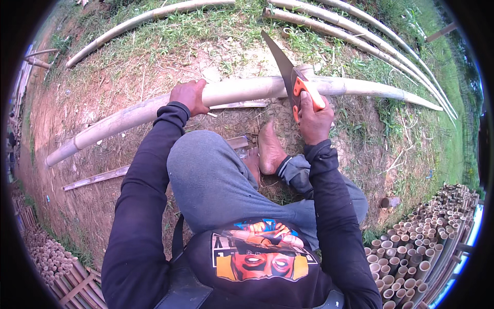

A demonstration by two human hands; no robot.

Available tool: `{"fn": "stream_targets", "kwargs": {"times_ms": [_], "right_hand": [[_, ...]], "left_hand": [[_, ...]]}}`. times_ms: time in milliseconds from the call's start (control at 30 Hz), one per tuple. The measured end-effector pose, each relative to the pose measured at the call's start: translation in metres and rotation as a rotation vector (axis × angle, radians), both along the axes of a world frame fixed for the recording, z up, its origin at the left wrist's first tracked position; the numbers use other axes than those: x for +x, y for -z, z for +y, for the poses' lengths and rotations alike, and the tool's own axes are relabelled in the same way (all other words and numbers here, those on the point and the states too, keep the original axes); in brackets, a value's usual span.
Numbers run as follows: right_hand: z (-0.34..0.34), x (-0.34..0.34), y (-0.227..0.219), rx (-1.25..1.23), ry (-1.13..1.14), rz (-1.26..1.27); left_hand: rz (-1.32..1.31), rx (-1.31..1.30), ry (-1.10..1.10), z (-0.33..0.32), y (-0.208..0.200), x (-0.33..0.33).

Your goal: The person sits on the ground and uses a hand saw to cut long bamboo poles into shorter sections. They repeatedly position the bamboo, saw through it, and set the cut pieces aside.

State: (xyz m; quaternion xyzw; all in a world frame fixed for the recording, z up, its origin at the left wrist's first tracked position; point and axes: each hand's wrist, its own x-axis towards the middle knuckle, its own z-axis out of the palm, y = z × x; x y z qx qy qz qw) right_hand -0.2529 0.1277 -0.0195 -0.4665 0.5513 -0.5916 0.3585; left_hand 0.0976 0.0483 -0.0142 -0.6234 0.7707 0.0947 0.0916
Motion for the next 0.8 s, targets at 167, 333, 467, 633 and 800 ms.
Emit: {"fn": "stream_targets", "kwargs": {"times_ms": [167,333,467,633,800], "right_hand": [[0.121,-0.019,-0.034,0.193,0.028,-0.01],[0.232,-0.029,-0.065,0.148,0.085,0.06],[0.086,-0.009,-0.016,0.165,0.076,0.013],[0.034,-0.003,-0.007,0.04,0.051,-0.003],[0.22,-0.027,-0.064,0.164,0.087,0.089]], "left_hand": [[0.01,0.014,0.014,-0.001,0.001,0.002],[0.019,0.008,0.014,-0.003,0.017,0.005],[0.013,-0.007,0.0,-0.002,0.012,0.002],[0.027,0.021,-0.005,0.002,-0.001,0.001],[-0.02,0.016,-0.006,-0.002,0.008,0.0]]}}
